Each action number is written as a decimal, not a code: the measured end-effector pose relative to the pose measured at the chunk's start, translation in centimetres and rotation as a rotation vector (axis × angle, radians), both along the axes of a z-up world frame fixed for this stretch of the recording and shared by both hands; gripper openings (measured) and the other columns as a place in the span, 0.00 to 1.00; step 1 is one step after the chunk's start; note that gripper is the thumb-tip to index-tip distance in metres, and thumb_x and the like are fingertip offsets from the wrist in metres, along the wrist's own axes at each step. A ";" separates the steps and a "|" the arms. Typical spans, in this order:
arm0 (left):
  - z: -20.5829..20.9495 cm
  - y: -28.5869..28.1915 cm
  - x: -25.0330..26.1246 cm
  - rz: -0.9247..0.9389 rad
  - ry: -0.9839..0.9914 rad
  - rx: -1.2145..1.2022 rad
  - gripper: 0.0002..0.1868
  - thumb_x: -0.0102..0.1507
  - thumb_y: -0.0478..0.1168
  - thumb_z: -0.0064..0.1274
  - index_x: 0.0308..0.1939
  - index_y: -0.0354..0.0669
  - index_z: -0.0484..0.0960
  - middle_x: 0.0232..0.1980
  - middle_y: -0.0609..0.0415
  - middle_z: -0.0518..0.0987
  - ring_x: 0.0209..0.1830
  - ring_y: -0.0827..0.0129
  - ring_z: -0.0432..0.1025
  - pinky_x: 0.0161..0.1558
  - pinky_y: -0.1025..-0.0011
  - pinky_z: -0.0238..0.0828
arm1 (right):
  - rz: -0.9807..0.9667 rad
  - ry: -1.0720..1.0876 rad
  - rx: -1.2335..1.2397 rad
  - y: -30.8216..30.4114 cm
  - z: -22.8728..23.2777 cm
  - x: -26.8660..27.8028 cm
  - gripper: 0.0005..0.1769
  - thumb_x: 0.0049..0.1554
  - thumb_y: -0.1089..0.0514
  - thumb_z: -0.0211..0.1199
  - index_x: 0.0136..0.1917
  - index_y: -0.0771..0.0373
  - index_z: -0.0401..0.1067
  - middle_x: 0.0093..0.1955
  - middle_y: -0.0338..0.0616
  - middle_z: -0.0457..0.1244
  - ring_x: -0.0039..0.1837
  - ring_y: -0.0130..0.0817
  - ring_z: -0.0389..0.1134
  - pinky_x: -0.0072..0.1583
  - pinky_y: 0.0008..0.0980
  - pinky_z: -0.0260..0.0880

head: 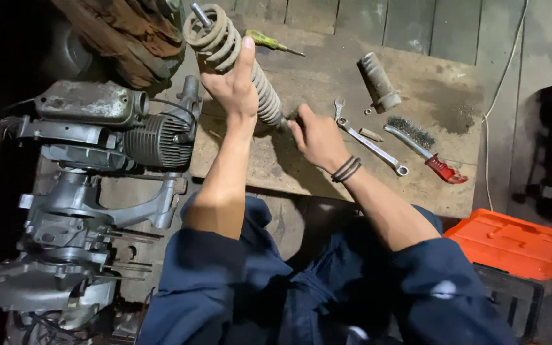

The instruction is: Disassembling a motorcycle shock absorber using hand tools on a low wooden platform.

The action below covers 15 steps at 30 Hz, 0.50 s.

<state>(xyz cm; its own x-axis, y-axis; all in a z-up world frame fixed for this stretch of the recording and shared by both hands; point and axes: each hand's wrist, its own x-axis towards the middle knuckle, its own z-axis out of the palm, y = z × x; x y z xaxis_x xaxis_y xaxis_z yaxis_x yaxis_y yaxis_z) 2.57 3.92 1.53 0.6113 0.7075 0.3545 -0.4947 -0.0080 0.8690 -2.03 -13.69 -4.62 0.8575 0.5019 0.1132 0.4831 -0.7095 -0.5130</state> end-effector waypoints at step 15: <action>-0.4 -1.3 -0.2 -0.065 -0.030 -0.021 0.29 0.61 0.40 0.67 0.62 0.32 0.75 0.65 0.39 0.78 0.67 0.52 0.74 0.74 0.57 0.71 | -0.082 0.002 0.023 -0.3 1.4 0.1 0.13 0.70 0.54 0.50 0.46 0.62 0.57 0.30 0.52 0.62 0.28 0.51 0.61 0.34 0.48 0.60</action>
